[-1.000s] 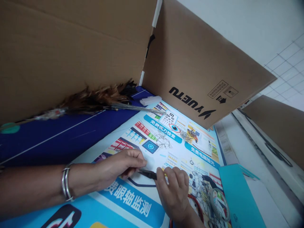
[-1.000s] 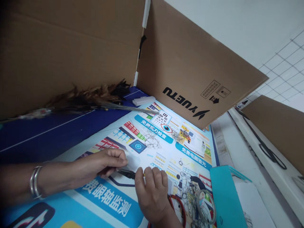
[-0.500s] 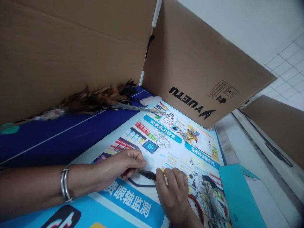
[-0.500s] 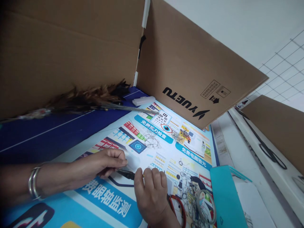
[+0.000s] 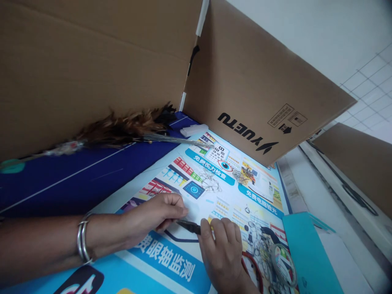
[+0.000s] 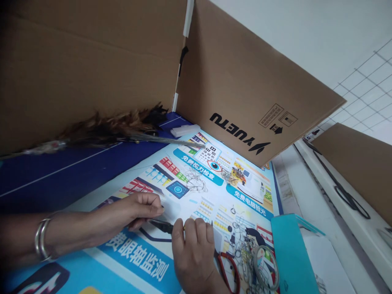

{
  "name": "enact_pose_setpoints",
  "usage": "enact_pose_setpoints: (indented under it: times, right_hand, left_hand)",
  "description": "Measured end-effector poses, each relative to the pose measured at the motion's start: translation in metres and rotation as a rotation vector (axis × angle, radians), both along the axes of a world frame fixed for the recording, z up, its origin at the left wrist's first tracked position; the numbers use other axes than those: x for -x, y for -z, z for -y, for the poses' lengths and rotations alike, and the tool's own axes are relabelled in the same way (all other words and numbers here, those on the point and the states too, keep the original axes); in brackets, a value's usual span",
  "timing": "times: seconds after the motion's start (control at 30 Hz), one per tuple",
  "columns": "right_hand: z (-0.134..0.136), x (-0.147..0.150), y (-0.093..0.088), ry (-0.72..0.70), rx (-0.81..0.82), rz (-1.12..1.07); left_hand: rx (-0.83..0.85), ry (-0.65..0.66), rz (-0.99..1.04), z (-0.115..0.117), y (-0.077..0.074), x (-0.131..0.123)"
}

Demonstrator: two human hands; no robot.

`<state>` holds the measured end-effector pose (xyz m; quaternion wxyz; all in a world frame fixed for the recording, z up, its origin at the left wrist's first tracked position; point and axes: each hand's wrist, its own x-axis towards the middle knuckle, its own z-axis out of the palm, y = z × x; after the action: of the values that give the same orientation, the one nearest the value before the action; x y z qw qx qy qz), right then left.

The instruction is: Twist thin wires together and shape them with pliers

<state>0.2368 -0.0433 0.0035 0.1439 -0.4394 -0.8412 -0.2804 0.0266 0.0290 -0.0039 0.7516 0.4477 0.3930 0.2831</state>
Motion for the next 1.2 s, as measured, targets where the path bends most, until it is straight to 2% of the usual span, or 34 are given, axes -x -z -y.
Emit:
enact_pose_setpoints:
  times: [0.5,1.0,1.2]
  right_hand:
    - [-0.002,0.005,-0.006,-0.023,0.030,-0.049]
    - [0.003,0.010,-0.008,0.051,0.128,-0.085]
    - [0.003,0.010,-0.006,0.039,0.224,-0.203]
  left_hand:
    - [-0.015,-0.012,-0.023,0.001,0.001,0.000]
    - [-0.265,0.051,-0.165,-0.004,0.003,0.000]
    - [-0.427,0.053,-0.269,-0.002,-0.005,0.001]
